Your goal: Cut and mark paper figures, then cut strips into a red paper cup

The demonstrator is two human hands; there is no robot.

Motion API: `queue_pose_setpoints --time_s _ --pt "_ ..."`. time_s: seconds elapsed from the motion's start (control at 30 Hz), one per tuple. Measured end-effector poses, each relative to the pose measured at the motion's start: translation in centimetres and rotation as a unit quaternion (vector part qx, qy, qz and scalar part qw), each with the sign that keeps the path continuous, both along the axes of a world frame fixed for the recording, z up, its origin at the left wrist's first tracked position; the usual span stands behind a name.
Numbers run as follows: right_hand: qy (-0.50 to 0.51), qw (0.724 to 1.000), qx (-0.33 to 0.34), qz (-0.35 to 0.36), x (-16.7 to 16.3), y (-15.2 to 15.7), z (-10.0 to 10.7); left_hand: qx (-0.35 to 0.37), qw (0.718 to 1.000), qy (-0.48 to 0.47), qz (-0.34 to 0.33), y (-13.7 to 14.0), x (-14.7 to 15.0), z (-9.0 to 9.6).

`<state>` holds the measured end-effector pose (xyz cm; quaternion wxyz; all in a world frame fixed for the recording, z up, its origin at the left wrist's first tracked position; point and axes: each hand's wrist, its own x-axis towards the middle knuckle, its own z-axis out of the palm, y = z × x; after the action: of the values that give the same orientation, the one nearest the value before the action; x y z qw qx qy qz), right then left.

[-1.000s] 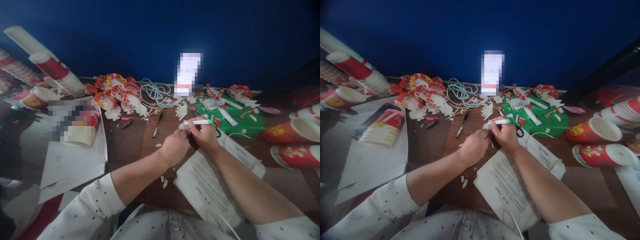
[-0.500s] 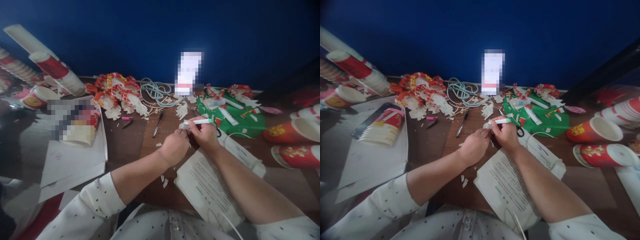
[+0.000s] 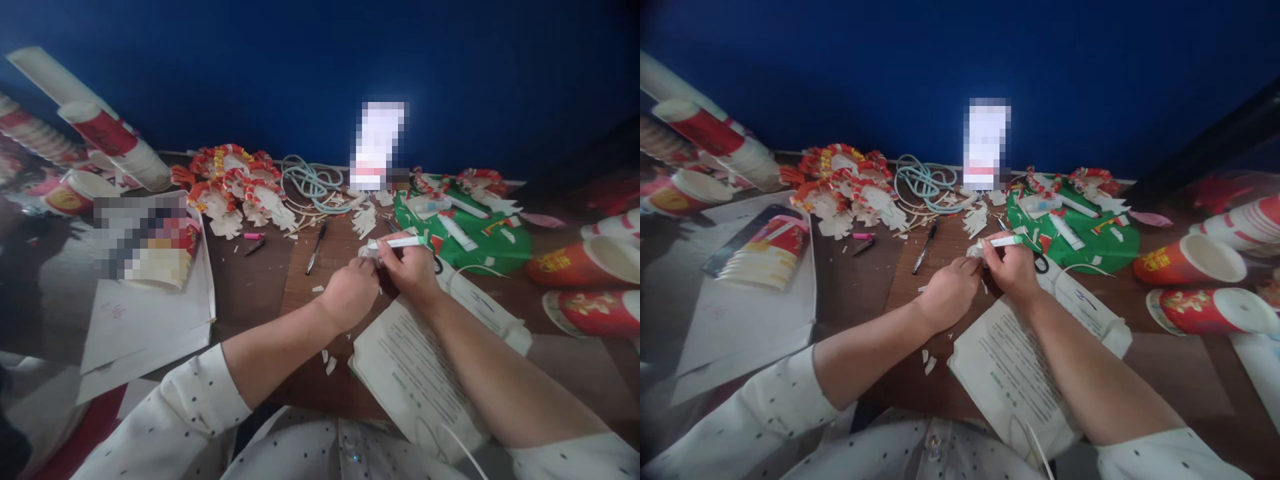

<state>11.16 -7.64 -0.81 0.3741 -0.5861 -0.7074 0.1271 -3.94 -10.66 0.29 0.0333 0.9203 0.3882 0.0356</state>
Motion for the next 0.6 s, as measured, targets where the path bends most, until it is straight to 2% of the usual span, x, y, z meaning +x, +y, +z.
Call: queue_pose_setpoints --time_s 0.6 --pt "-0.006 1.0 -0.016 -0.009 -0.1 -0.11 0.22 -0.006 1.0 -0.019 0.011 -0.02 -0.03 -0.09"
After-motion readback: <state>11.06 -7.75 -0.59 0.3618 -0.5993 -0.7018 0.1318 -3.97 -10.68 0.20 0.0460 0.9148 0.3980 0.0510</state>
